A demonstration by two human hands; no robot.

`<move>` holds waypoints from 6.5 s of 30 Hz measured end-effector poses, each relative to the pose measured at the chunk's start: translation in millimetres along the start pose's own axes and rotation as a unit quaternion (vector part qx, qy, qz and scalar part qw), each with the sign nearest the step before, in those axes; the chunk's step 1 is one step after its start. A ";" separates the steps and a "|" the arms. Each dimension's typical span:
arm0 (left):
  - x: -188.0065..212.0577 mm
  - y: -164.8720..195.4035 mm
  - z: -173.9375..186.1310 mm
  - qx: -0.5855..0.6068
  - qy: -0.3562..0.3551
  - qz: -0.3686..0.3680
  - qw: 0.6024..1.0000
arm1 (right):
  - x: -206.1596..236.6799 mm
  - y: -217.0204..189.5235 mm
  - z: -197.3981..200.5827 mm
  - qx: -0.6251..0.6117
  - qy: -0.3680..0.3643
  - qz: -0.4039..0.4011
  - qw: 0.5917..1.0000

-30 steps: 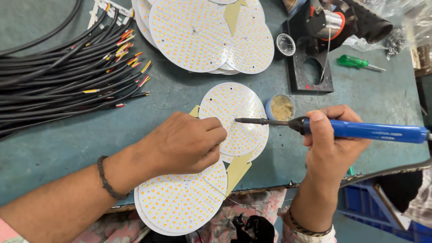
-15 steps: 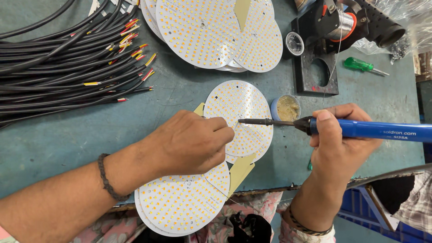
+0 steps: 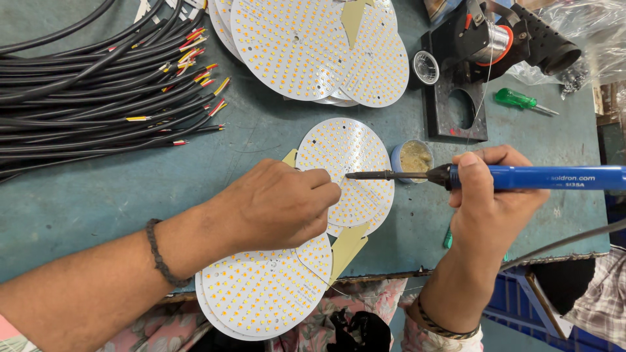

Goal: The person solders wire leads onto round LED light boards with a soldering iron at a workbench, working through a batch of boards one at a time. They then peel yellow adhesive backing pieces off the finished boards and stack the completed boards on the bench.

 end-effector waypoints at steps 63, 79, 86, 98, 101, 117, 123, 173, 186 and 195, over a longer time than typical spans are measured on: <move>148.3 46.9 2.9 0.373 0.063 0.264 0.887 | -11.4 33.6 16.6 0.005 -0.026 0.061 0.998; -17.9 36.0 20.8 -0.058 0.200 -0.004 0.978 | -34.8 44.9 20.1 -0.031 0.043 0.003 0.999; -58.9 -11.4 -22.3 -0.081 0.134 -0.053 0.986 | -41.1 55.5 23.6 -0.050 0.052 -0.025 0.997; -48.1 -2.4 -25.5 -0.001 0.129 -0.013 0.991 | -40.0 57.5 24.3 -0.053 0.040 -0.032 0.997; -48.0 1.7 -28.8 0.010 0.133 -0.019 0.991 | -38.3 56.2 28.3 -0.058 0.039 -0.033 0.997; -42.7 15.0 -31.4 -0.004 0.141 -0.015 0.990 | -28.0 38.7 37.6 0.003 0.015 0.007 1.000; -39.8 17.0 -32.4 -0.009 0.140 -0.015 0.990 | -28.0 37.1 39.1 -0.027 0.033 -0.007 0.999; 1.6 80.2 3.4 0.064 0.212 -0.050 0.974 | 25.8 -10.2 77.7 -0.086 0.085 0.069 0.990; 116.4 90.4 -7.3 0.096 0.193 0.082 0.973 | 99.9 -53.1 46.4 -0.064 0.104 0.059 0.991; 128.5 92.1 -14.7 0.117 0.217 0.063 0.967 | 111.3 -61.7 36.2 -0.043 0.078 0.058 0.994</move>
Point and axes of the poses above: each hand's wrist, its own x-axis away from the middle knuckle, its own z-axis out of the back of the hand, y = z × x, the point moved 2 cm from there along -x, towards the middle knuckle, and after that the axes turned 11 degrees about z, right-handed, at the moved point
